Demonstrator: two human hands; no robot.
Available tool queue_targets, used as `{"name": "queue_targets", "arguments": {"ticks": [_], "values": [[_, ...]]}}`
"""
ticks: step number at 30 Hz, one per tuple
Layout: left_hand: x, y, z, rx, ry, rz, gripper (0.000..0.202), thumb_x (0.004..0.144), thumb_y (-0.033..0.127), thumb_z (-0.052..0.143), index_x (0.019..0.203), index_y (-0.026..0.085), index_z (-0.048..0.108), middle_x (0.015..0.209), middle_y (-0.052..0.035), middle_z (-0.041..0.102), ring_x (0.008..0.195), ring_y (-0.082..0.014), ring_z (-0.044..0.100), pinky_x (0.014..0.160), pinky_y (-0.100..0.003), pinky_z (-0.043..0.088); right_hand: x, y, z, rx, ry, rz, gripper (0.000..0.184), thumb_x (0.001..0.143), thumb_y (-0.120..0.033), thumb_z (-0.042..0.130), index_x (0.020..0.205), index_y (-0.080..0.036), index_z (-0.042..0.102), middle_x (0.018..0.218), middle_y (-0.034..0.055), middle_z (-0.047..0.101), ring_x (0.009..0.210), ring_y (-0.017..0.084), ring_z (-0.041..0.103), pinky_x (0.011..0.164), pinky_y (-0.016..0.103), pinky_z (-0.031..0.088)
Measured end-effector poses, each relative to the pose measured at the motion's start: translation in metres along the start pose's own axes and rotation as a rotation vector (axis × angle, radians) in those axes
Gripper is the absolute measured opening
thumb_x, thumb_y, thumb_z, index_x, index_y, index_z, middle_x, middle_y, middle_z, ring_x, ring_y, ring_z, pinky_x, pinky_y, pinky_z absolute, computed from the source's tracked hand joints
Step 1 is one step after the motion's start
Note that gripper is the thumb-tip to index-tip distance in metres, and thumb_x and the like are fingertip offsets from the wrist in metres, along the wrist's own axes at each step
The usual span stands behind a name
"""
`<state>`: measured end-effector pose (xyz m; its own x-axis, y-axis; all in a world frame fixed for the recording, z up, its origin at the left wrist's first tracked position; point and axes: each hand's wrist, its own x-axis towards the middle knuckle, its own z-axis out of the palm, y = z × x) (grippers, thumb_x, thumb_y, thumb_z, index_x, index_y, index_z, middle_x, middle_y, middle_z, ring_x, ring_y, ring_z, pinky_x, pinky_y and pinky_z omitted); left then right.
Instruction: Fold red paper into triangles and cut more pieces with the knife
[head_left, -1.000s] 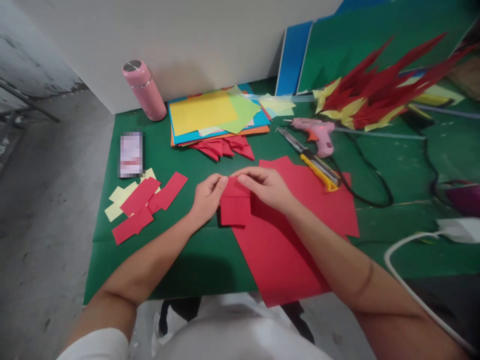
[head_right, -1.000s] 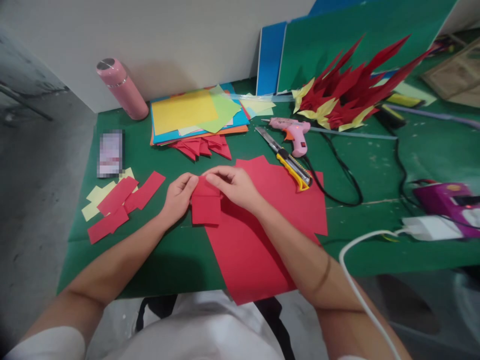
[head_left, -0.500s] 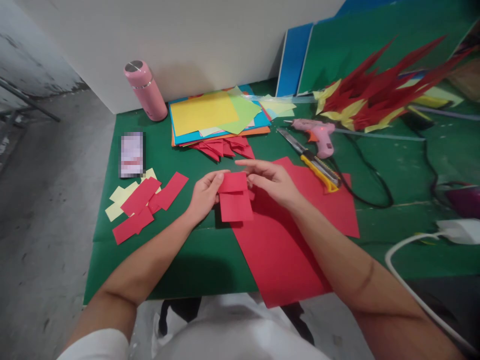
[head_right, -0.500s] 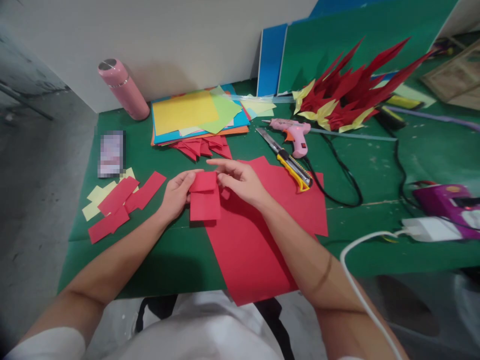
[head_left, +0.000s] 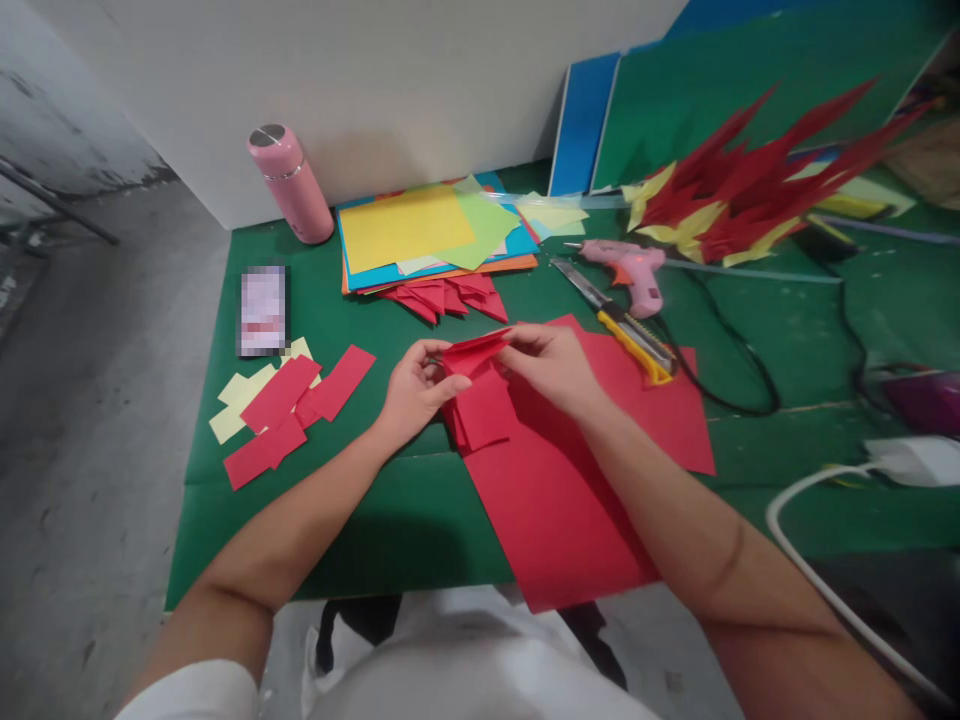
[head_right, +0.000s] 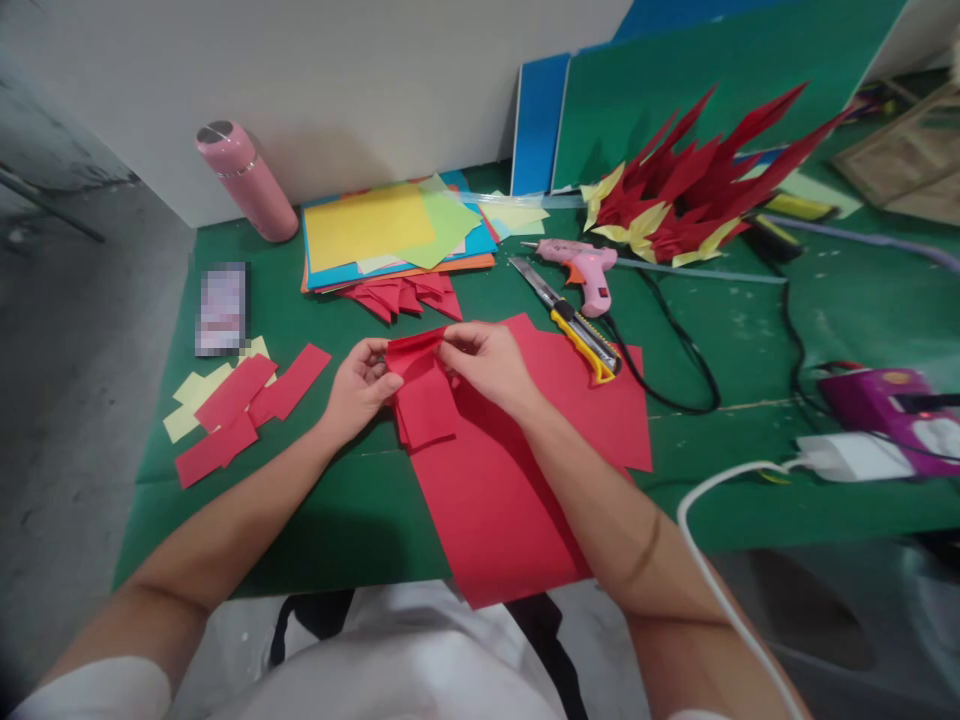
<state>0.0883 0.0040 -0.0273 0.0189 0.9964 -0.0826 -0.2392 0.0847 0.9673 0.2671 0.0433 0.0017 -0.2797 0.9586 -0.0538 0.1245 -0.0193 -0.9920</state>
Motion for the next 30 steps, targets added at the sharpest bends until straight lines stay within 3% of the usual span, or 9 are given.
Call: {"name": "queue_targets", "arguments": {"ticks": [6, 11, 15, 22, 26, 30], "values": [[-0.003, 0.001, 0.0, 0.049, -0.024, 0.008, 0.068, 0.045, 0.047, 0.094, 0.093, 0.02, 0.053, 0.093, -0.0002, 0.062, 0.075, -0.0102, 0.061, 0.067, -0.023, 0.053, 0.0, 0.002, 0.0, 0.059, -0.006, 0.052, 0.025, 0.066, -0.04, 0.078, 0.071, -0.018, 0.068, 0.058, -0.0025, 0.058, 0.05, 0.01, 0.048, 0.048, 0.024, 0.038], [-0.003, 0.0, 0.001, 0.059, -0.039, 0.08, 0.065, 0.055, 0.047, 0.09, 0.102, 0.022, 0.051, 0.106, -0.0026, 0.059, 0.083, -0.0121, 0.064, 0.077, -0.027, 0.055, 0.002, 0.004, -0.003, 0.04, -0.001, 0.075, 0.031, 0.063, -0.044, 0.08, 0.069, -0.018, 0.065, 0.056, -0.0032, 0.056, 0.049, 0.009, 0.047, 0.048, 0.024, 0.038], [0.0, -0.002, -0.001, 0.104, 0.028, 0.131, 0.056, 0.063, 0.045, 0.085, 0.102, 0.023, 0.051, 0.107, -0.0021, 0.057, 0.08, -0.0105, 0.063, 0.074, -0.026, 0.054, 0.006, 0.002, -0.007, 0.011, -0.006, 0.058, 0.037, 0.061, -0.05, 0.082, 0.065, -0.019, 0.063, 0.054, -0.003, 0.056, 0.049, 0.01, 0.048, 0.048, 0.024, 0.04], [0.002, -0.002, -0.005, 0.098, 0.069, 0.082, 0.032, 0.074, 0.033, 0.075, 0.094, 0.02, 0.053, 0.094, -0.0009, 0.059, 0.077, -0.0111, 0.062, 0.071, -0.025, 0.053, 0.01, 0.002, -0.027, -0.158, 0.212, -0.047, 0.027, 0.074, -0.041, 0.074, 0.063, -0.021, 0.06, 0.056, -0.0027, 0.054, 0.051, 0.012, 0.046, 0.051, 0.027, 0.039], [0.001, 0.001, -0.007, 0.135, 0.081, 0.066, 0.02, 0.079, 0.027, 0.067, 0.095, 0.02, 0.057, 0.096, -0.0026, 0.063, 0.078, -0.0119, 0.063, 0.07, -0.025, 0.052, 0.022, 0.017, -0.053, -0.473, 0.287, -0.12, 0.017, 0.081, -0.036, 0.066, 0.082, -0.02, 0.069, 0.076, 0.0044, 0.067, 0.068, 0.02, 0.059, 0.066, 0.034, 0.046], [-0.001, 0.004, -0.006, 0.202, 0.062, 0.095, 0.013, 0.082, 0.027, 0.062, 0.093, 0.02, 0.061, 0.096, -0.0031, 0.066, 0.08, -0.0138, 0.066, 0.072, -0.028, 0.054, 0.026, 0.019, -0.063, -0.808, 0.489, -0.278, 0.037, 0.083, -0.035, 0.062, 0.117, -0.018, 0.065, 0.104, 0.0135, 0.069, 0.098, 0.031, 0.062, 0.081, 0.044, 0.049]]}}
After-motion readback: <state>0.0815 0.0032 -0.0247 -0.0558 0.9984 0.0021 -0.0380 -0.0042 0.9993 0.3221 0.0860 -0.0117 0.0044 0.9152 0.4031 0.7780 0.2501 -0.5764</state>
